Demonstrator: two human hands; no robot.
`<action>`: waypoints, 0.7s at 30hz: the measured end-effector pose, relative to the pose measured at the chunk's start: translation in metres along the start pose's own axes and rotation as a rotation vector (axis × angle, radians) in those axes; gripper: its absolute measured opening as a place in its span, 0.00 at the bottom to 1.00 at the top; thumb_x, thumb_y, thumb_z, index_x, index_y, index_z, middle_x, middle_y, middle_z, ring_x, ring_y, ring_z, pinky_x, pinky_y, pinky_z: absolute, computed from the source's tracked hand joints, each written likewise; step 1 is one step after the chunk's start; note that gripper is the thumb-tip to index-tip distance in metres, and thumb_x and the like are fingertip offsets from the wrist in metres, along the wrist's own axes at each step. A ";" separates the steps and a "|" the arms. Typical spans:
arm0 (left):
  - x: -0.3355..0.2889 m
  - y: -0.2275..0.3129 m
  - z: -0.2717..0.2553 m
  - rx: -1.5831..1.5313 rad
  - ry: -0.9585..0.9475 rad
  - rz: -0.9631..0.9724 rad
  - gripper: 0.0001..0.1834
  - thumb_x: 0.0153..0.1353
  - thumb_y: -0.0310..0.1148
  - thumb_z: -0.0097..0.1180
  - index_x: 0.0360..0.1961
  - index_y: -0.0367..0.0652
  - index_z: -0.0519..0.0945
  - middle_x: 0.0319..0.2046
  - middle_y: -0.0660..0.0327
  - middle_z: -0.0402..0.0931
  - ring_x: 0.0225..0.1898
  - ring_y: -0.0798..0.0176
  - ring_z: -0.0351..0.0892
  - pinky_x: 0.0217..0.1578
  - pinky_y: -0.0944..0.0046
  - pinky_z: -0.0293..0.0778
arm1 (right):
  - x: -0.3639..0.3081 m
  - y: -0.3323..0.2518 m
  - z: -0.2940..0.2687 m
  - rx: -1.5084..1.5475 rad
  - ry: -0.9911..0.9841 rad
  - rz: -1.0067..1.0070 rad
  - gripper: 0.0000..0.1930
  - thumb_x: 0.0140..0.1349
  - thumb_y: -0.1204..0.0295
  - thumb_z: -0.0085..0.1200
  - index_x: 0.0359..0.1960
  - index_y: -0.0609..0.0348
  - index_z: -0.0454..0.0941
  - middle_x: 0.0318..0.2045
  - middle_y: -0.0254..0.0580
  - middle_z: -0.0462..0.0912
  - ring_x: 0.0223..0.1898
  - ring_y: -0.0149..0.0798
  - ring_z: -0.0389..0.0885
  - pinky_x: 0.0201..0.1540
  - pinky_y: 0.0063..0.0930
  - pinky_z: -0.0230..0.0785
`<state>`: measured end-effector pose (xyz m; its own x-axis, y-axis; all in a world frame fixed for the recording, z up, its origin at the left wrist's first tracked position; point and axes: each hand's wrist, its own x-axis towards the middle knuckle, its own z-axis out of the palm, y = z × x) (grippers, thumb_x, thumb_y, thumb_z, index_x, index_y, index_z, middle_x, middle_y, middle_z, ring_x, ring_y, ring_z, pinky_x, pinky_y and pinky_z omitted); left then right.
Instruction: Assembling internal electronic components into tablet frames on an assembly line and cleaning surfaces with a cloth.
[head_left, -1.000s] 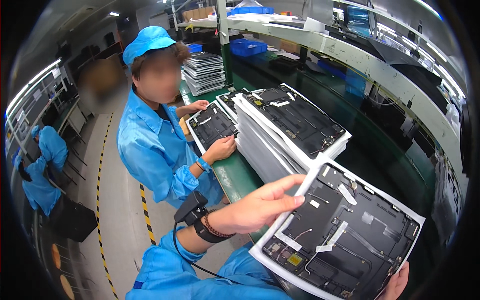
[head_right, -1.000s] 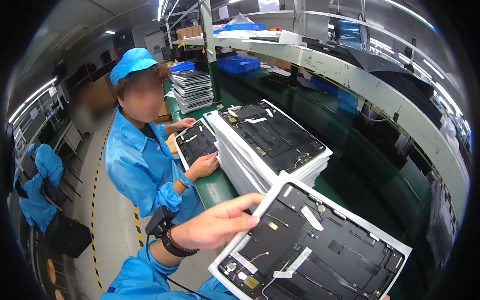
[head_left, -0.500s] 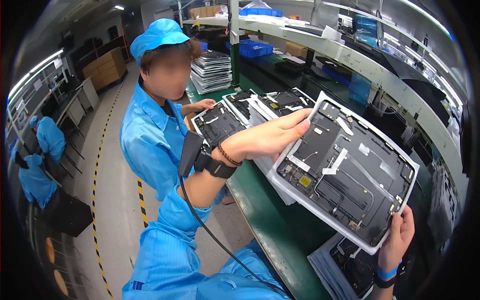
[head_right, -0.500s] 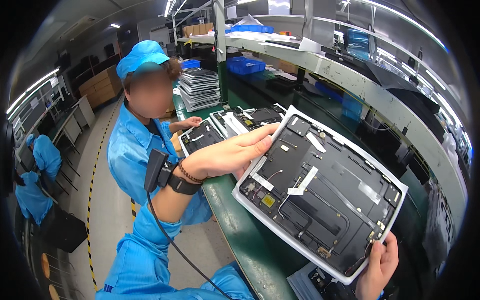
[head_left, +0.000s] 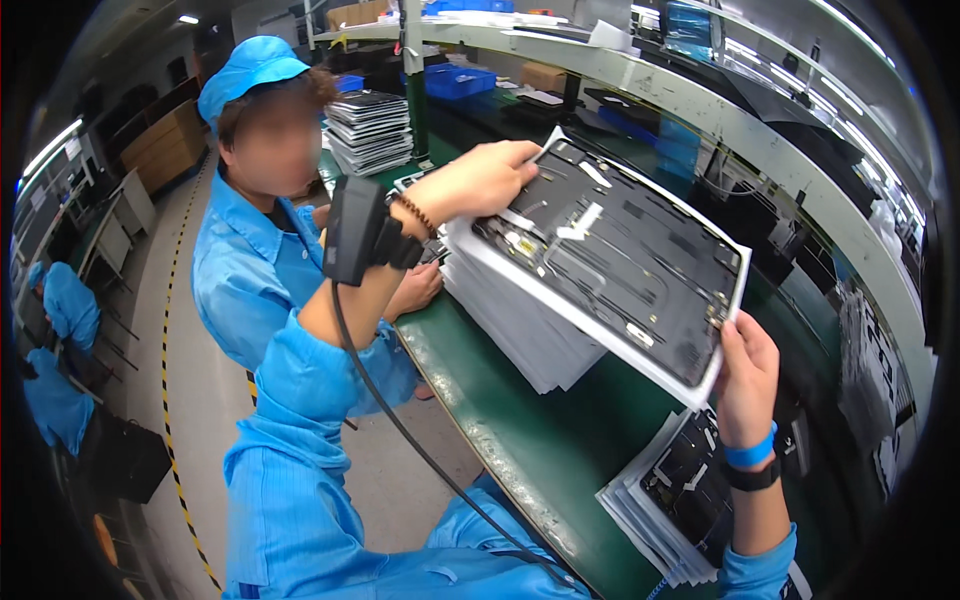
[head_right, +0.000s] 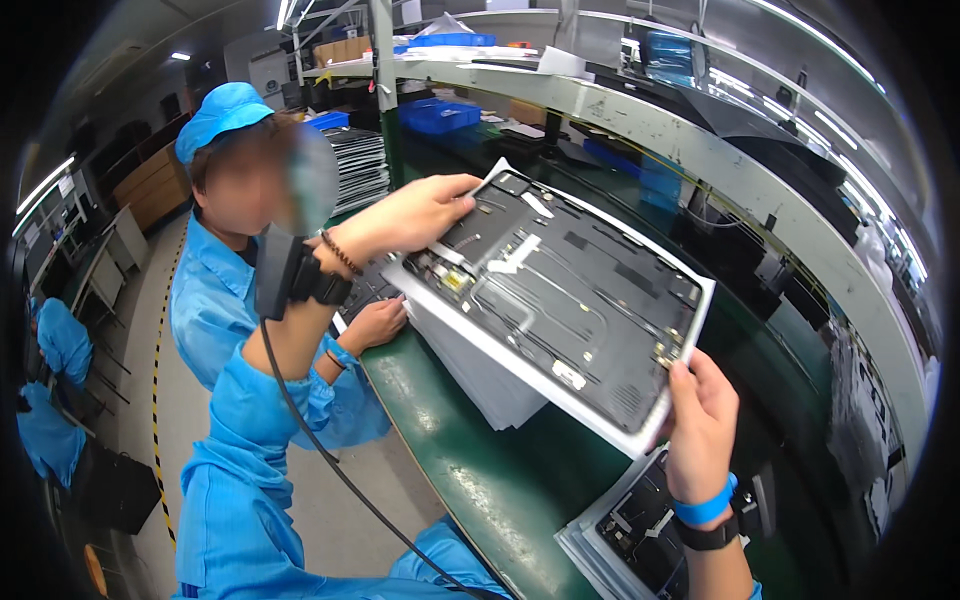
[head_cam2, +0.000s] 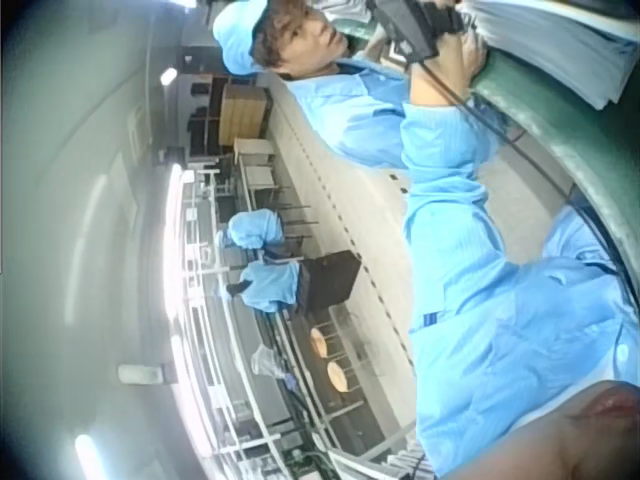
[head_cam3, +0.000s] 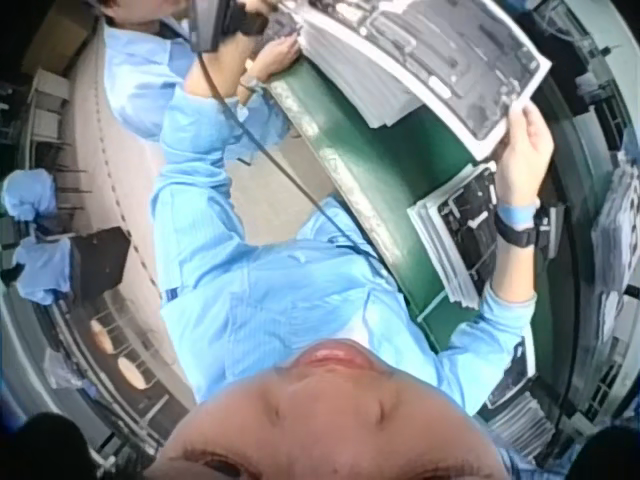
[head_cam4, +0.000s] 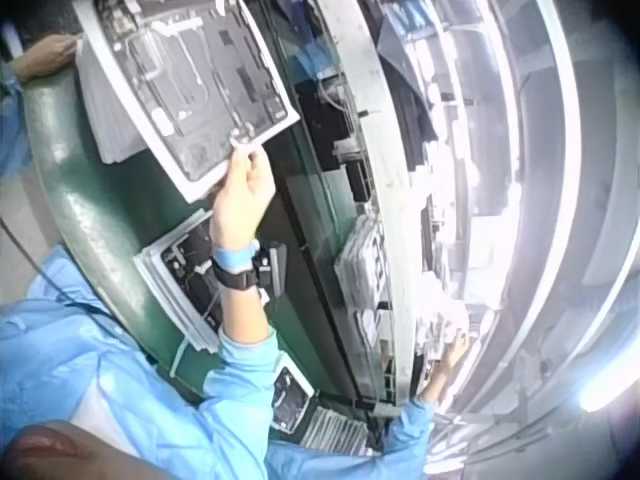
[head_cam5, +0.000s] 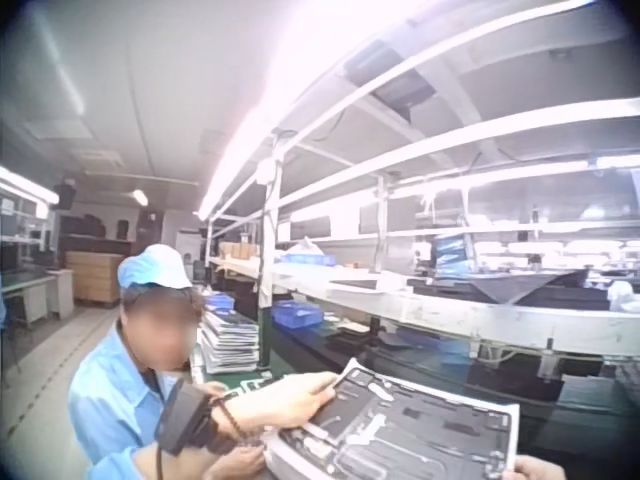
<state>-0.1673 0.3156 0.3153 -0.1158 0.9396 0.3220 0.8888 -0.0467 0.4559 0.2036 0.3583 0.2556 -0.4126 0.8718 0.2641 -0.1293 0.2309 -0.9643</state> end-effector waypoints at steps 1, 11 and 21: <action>0.008 -0.003 0.000 0.047 0.012 0.008 0.20 0.74 0.35 0.47 0.62 0.40 0.75 0.50 0.45 0.81 0.52 0.47 0.81 0.54 0.56 0.75 | 0.000 -0.005 0.007 0.005 -0.021 0.028 0.15 0.75 0.70 0.47 0.54 0.70 0.75 0.30 0.35 0.83 0.24 0.23 0.80 0.23 0.16 0.71; 0.068 -0.038 0.005 0.232 0.062 0.049 0.16 0.72 0.33 0.47 0.56 0.43 0.78 0.42 0.45 0.84 0.44 0.44 0.84 0.48 0.54 0.78 | 0.032 -0.002 0.045 0.105 -0.127 0.139 0.13 0.75 0.74 0.43 0.55 0.70 0.72 0.27 0.42 0.82 0.18 0.29 0.79 0.17 0.18 0.72; 0.095 -0.056 -0.007 0.248 0.069 -0.054 0.19 0.73 0.42 0.48 0.56 0.42 0.79 0.46 0.46 0.83 0.49 0.44 0.83 0.51 0.54 0.76 | 0.067 -0.004 0.058 0.111 -0.146 0.132 0.14 0.75 0.73 0.45 0.55 0.72 0.69 0.27 0.39 0.80 0.16 0.28 0.78 0.16 0.19 0.69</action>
<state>-0.2316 0.4051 0.3260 -0.1884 0.9128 0.3624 0.9611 0.0954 0.2594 0.1245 0.3909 0.2782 -0.5578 0.8175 0.1433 -0.1611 0.0628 -0.9849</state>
